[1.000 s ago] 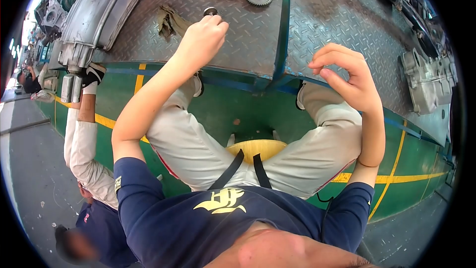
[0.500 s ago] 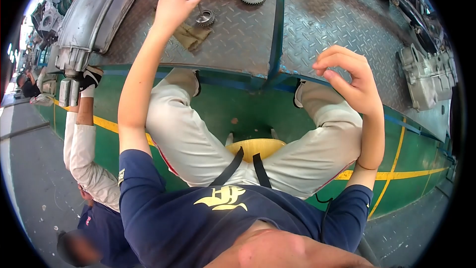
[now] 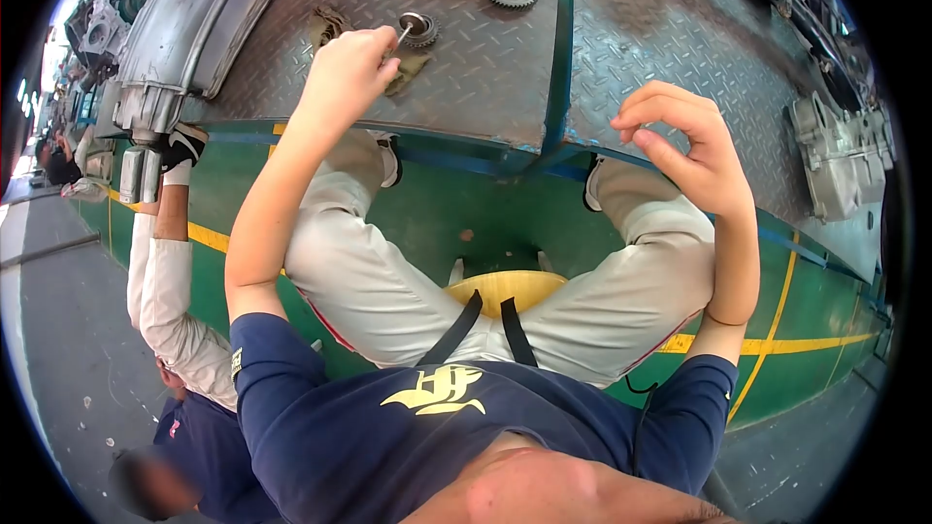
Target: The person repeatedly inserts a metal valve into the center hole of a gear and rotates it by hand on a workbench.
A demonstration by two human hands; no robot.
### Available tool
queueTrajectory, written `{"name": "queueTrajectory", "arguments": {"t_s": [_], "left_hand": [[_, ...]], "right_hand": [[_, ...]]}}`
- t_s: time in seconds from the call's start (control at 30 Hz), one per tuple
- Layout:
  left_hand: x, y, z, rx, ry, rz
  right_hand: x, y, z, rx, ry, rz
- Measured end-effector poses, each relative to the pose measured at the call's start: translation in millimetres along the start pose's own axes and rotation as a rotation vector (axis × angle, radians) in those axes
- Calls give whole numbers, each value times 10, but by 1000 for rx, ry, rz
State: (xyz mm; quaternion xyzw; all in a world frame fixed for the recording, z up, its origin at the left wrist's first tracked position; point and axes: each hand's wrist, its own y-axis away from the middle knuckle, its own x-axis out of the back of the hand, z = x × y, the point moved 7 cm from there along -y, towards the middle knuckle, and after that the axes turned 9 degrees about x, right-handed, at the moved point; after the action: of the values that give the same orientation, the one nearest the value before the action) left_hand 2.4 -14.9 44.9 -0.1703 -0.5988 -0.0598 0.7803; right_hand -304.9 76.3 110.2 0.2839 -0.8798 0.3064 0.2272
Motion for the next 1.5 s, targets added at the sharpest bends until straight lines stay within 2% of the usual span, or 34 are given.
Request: {"name": "queueTrajectory", "arguments": {"t_s": [0.27, 0.47, 0.67, 0.8, 0.93, 1.17, 1.27, 1.5], "left_hand": [[-103, 78, 191, -76, -112, 75], [-102, 22, 394, -318, -174, 248], [-92, -278, 447, -403, -128, 408], [-78, -546, 311, -371, -133, 485], [-39, -745, 68, -198, -135, 483], [38, -720, -200, 25, -25, 426], [56, -621, -379, 117, 162, 353], [35, -254, -507, 225, 257, 220]], "right_hand": [[5, -9, -22, 20, 1, 14], [36, 29, -25, 20, -5, 20], [70, 74, -42, 19, 1, 35], [98, 113, -30, 5, 6, 47], [113, 135, -2, -6, 17, 46], [66, 43, -22, 20, 16, 1], [41, -14, -57, 40, 17, -9], [-26, -55, -29, 40, 18, -30]]}}
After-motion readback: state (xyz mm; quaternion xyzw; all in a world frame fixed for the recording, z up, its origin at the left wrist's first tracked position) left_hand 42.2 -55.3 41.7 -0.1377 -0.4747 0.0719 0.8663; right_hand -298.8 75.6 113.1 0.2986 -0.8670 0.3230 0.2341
